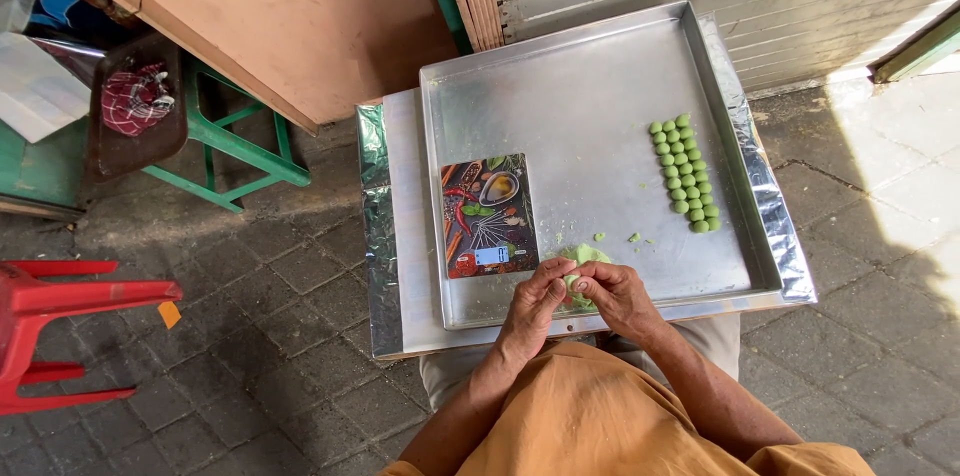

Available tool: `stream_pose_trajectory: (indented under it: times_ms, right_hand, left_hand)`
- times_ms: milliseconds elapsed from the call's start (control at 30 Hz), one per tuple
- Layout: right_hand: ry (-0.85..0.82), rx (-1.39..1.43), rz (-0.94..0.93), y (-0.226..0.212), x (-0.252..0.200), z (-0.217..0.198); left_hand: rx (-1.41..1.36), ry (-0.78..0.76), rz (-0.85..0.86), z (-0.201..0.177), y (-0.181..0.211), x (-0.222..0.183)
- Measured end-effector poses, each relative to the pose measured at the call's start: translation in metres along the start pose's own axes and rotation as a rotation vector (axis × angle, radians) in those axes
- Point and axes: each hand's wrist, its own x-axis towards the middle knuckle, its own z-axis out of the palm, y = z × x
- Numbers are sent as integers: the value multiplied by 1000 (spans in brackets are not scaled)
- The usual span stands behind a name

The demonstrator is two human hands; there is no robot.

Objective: The person is pinching off small pieces of green dough from a larger mass and rolling them into small uniform balls, then placing them in rows on a metal tray.

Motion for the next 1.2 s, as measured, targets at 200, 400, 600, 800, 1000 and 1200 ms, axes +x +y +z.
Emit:
stream_pose_trajectory:
  times_ms: [200, 400, 600, 800, 1000, 1200]
  right_hand:
    - [213, 56, 148, 39, 0, 3]
    - [130, 18, 141, 28, -5, 11]
    - [77, 14, 89, 46, -4, 5]
    - [-40, 123, -65, 24, 5, 16]
    - [-22, -24, -27, 26, 10, 9]
    - [85, -184, 135, 55, 2, 9]
  left_hand:
    - [-6, 161, 124, -9, -21, 9]
    - [-11, 240, 136, -17, -22, 6]
    - [-87, 163, 93, -26, -31, 7]
    - [-672, 91, -174, -40, -75, 13]
    - [-101, 185, 128, -20, -19, 8]
    - [107, 186, 259, -18, -22, 9]
